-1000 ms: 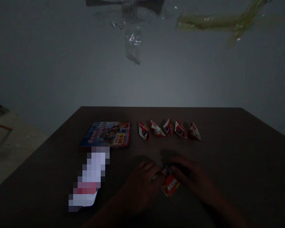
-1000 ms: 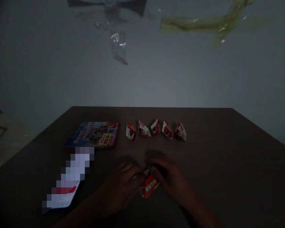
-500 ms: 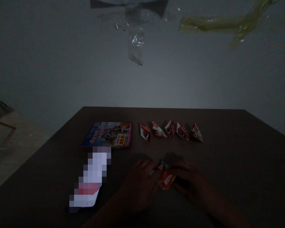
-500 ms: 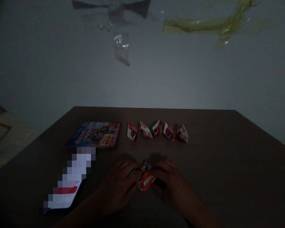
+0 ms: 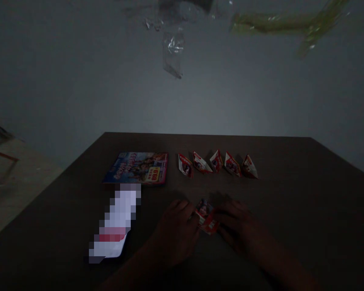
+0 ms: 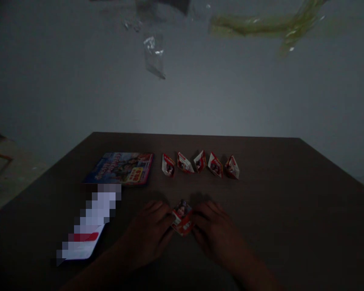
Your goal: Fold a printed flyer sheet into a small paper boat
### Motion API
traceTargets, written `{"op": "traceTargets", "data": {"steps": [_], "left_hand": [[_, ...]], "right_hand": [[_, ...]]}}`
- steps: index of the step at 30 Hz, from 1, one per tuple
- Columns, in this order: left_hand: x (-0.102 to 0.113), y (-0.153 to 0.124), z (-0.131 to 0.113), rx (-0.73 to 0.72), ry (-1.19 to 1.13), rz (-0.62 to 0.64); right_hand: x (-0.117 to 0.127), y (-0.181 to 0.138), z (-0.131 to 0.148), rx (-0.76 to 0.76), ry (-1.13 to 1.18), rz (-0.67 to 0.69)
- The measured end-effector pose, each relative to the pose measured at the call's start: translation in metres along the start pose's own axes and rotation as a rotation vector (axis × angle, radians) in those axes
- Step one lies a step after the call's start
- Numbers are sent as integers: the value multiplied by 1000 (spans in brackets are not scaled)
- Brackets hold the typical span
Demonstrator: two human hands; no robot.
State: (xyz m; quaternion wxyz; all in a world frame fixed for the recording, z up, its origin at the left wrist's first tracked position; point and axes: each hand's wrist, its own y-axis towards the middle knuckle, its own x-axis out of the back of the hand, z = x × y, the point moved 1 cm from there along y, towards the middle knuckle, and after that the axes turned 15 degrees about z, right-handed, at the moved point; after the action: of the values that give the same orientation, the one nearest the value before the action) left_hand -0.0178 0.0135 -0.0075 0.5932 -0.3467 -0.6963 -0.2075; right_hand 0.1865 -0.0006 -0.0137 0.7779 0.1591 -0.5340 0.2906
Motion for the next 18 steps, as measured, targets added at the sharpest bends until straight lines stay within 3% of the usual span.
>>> {"op": "traceTargets", "data": {"steps": [18], "left_hand": [[2, -1, -1, 106, -15, 31]], "right_hand": [[0, 0, -2, -3, 37, 7]]}}
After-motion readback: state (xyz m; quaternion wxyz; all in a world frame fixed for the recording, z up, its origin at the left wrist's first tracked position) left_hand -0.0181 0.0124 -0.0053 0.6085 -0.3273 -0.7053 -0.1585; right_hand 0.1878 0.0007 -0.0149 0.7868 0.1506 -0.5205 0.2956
